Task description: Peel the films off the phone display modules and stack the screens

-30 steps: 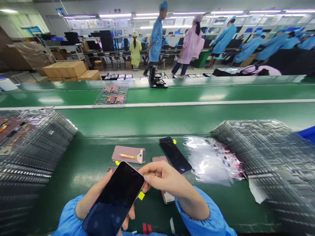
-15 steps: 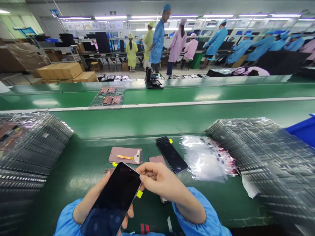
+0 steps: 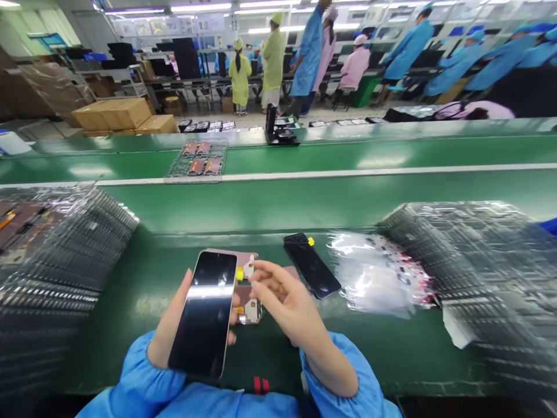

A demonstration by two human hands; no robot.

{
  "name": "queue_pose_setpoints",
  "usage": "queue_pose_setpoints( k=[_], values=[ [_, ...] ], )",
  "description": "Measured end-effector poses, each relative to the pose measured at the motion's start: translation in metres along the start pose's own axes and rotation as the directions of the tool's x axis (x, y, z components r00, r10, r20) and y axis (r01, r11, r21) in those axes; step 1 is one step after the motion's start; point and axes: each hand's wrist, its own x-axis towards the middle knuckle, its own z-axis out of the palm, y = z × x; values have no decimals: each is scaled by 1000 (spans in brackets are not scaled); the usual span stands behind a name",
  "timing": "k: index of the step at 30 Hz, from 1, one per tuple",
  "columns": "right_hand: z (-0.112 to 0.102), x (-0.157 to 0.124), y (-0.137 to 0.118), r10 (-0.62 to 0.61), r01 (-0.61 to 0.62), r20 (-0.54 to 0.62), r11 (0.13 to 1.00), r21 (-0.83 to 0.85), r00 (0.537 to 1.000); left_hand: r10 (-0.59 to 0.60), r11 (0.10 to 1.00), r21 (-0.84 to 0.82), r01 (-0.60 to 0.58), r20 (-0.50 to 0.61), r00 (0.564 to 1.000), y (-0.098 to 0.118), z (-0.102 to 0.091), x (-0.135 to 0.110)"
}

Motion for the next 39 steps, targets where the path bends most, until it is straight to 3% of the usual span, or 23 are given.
queue_pose_setpoints(
  k=[2, 3, 6, 9, 12, 17, 22, 28, 30, 32, 37, 39],
  values=[
    [11, -7, 8, -172, 151, -119, 974, -167, 978, 126, 991, -26, -128, -60, 990, 8, 5, 3],
    [16, -12, 10, -273, 239, -110, 938, -251, 956, 159, 986, -25, -162, -92, 983, 11, 6, 4],
    [30, -24, 10, -531, 504, 45, 771, -390, 846, 217, 974, -29, -226, -175, 960, 15, 6, 7],
    [37, -30, 4, -681, 653, 130, 603, -458, 721, 245, 965, -38, -260, -233, 941, 12, 8, 9],
    [40, -30, 0, -725, 691, 171, 515, -508, 667, 263, 959, -40, -282, -253, 931, 9, 10, 10],
    [35, -30, 2, -717, 720, 272, 440, -537, 642, 264, 960, -29, -277, -219, 939, 8, 7, 9],
    [29, -31, -1, -682, 748, 391, 357, -560, 618, 262, 961, -1, -276, -309, 914, 9, 7, 9],
    [25, -31, -7, -669, 790, 507, 205, -577, 544, 180, 979, -16, -202, -396, 900, 10, 14, 9],
    [26, -31, -7, -676, 785, 495, 208, -583, 546, 168, 981, -28, -193, -380, 910, 9, 15, 9],
    [29, -30, -7, -690, 766, 440, 265, -586, 575, 170, 981, -32, -192, -338, 926, 7, 16, 8],
    [38, -26, -1, -668, 650, 248, 458, -606, 702, 193, 981, 56, -185, -221, 956, -2, 13, 3],
    [39, -24, 3, -631, 567, 118, 579, -585, 767, 245, 968, 105, -229, -182, 952, -4, 13, 2]
  ],
)
